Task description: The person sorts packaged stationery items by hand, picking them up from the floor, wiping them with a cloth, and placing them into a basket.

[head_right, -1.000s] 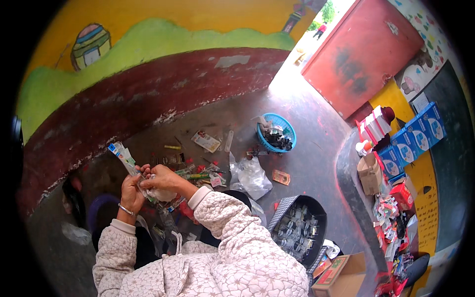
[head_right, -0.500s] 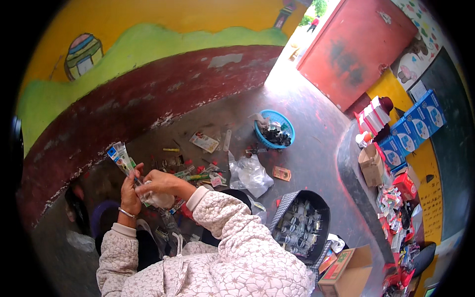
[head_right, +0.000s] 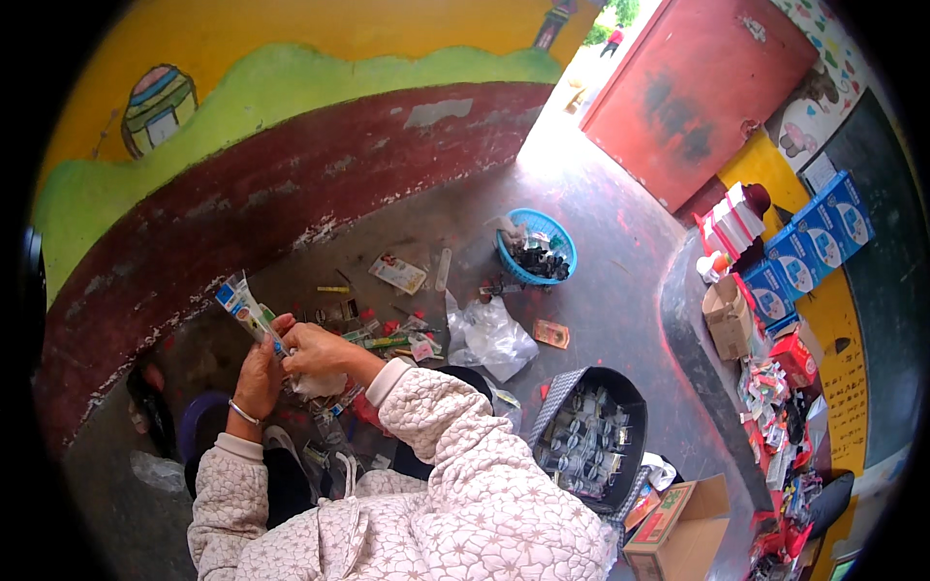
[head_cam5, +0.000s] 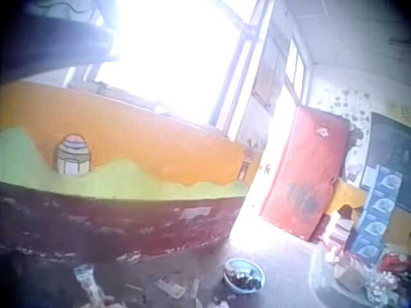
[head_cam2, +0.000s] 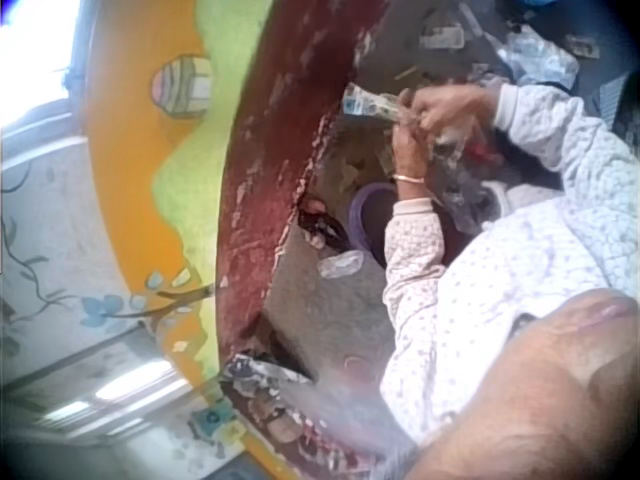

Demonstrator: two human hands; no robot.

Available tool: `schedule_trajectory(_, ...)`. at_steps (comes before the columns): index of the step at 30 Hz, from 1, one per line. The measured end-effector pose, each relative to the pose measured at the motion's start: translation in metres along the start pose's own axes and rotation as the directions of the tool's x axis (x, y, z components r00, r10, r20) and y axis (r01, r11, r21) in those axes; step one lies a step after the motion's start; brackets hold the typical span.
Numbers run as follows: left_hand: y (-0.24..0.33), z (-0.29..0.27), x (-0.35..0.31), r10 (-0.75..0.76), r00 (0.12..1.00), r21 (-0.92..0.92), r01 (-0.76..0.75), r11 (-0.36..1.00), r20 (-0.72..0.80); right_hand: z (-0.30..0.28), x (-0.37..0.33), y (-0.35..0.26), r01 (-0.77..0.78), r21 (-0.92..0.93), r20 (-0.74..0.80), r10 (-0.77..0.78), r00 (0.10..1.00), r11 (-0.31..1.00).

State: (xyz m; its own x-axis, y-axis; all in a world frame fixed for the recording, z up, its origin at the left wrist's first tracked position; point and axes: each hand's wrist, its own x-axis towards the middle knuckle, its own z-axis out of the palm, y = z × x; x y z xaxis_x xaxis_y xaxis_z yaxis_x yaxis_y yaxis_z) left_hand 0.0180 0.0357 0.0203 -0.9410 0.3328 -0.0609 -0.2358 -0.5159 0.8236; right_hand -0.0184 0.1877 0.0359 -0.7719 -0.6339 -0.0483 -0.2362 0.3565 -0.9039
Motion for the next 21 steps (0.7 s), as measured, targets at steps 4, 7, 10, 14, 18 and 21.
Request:
schedule_trajectory(4, 0.008, -0.005, -0.006, -0.021, 0.995, 0.001, 0.021, 1.000, 0.097, -0.014, -0.006, -0.011, 0.138, -0.529, -0.017, -0.173, 0.985, 0.837)
schedule_trajectory(7, 0.018, 0.008, -0.008, 0.016, 0.993, 0.101, -0.029, 0.994, 0.119, -0.021, -0.010, -0.007, 0.199, -0.696, -0.031, -0.306, 0.952, 0.690)
schedule_trajectory(10, 0.023, 0.004, -0.012, -0.099, 0.990, -0.004, 0.100, 0.995, 0.104, -0.030, -0.016, -0.002, 0.183, -0.828, -0.086, -0.443, 0.892, 0.531)
schedule_trajectory(14, 0.019, -0.022, -0.006, -0.363, 0.904, -0.092, 0.391, 0.916, 0.227, -0.029, -0.018, -0.004, 0.229, -0.895, -0.025, -0.556, 0.831, 0.382)
schedule_trajectory(18, 0.010, -0.018, -0.007, -0.535, 0.748, -0.128, 0.620, 0.774, 0.391, -0.018, -0.016, 0.005, 0.266, -0.909, 0.044, -0.559, 0.828, 0.322)
schedule_trajectory(21, 0.002, -0.018, -0.007, -0.508, 0.765, -0.198, 0.612, 0.766, 0.396, -0.018, -0.018, 0.006, 0.267, -0.912, 0.037, -0.585, 0.810, 0.312)
